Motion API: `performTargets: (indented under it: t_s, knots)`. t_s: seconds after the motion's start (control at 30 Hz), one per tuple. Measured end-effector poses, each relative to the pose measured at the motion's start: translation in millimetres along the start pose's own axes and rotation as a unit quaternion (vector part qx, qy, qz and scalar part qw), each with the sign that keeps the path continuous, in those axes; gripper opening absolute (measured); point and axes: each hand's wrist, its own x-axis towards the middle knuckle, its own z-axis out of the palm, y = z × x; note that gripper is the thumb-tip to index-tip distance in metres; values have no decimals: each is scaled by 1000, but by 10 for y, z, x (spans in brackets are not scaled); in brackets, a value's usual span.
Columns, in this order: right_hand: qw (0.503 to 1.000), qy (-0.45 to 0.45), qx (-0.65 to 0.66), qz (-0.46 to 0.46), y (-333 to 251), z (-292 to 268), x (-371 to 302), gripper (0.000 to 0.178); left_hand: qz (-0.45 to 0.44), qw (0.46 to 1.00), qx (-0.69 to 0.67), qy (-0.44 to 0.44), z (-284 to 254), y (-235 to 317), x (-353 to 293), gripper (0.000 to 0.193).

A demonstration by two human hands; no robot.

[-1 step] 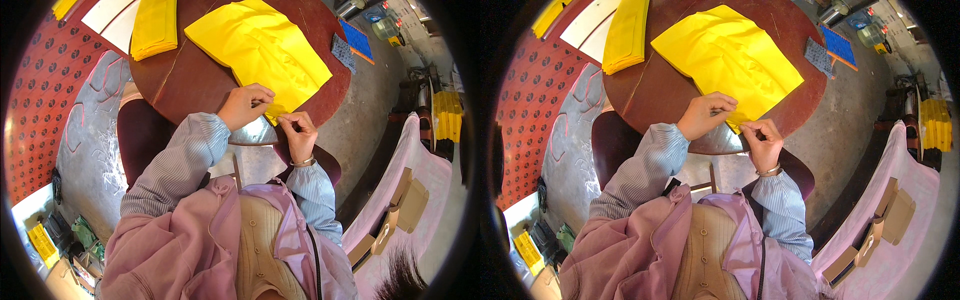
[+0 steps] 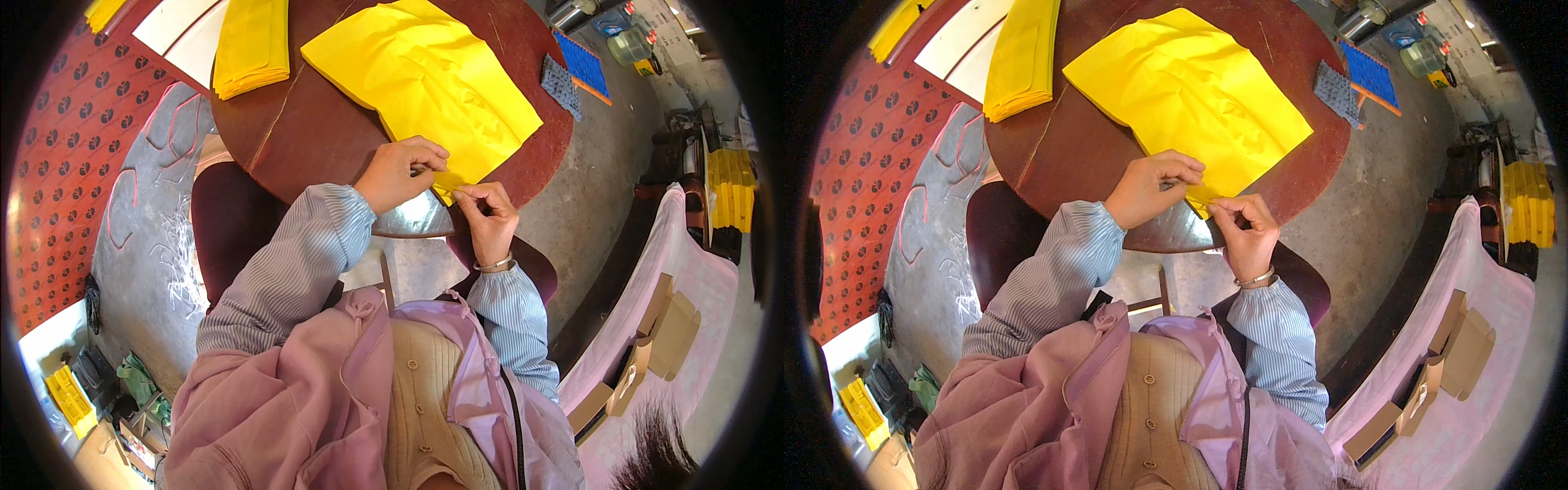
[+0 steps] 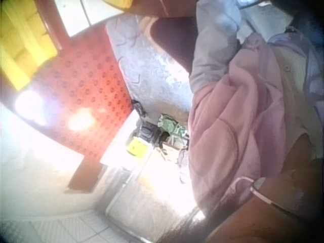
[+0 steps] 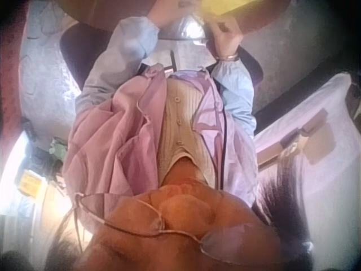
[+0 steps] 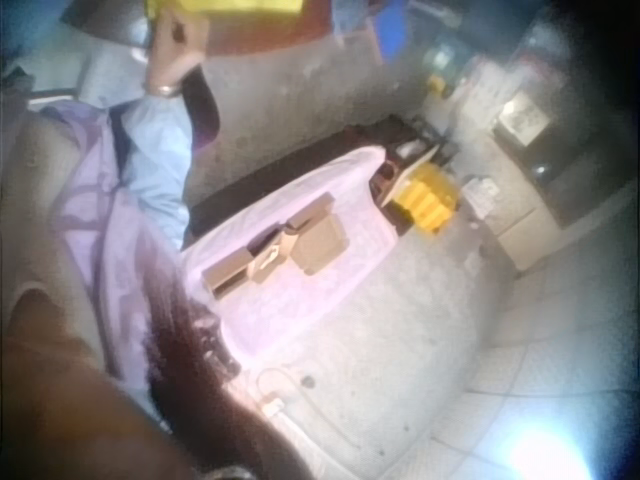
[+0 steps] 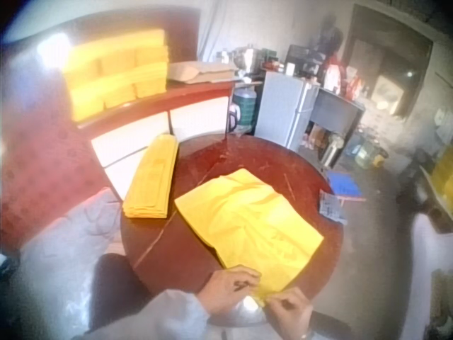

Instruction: The person folds yellow fabric pieces on a round table. They align edges, fold the fabric in half, and stack the finished pieces. The process is repeated with multiple fabric pieces.

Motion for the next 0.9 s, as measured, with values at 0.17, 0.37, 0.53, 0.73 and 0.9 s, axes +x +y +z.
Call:
performTargets:
  t_s: [0.17,0.37,0.53,0.73,0.9]
  knots:
    - [1000,1,13,6,8,6,4,11,0,1000,-6,-29,-38,3,-7,30]
    - [1000,1,9,2,31,1,2,11,1,999,-4,-34,-44,3,-1,30]
    - [1000,1,13,-1,43,2,2,11,-2,999,1,-42,-63,1,-5,30]
    - [1000,-2,14,1,32,0,9,11,27,999,24,-24,-41,-15,-4,26]
    - [1000,0,9,0,43,3,2,11,37,999,22,-1,-3,-12,-18,22]
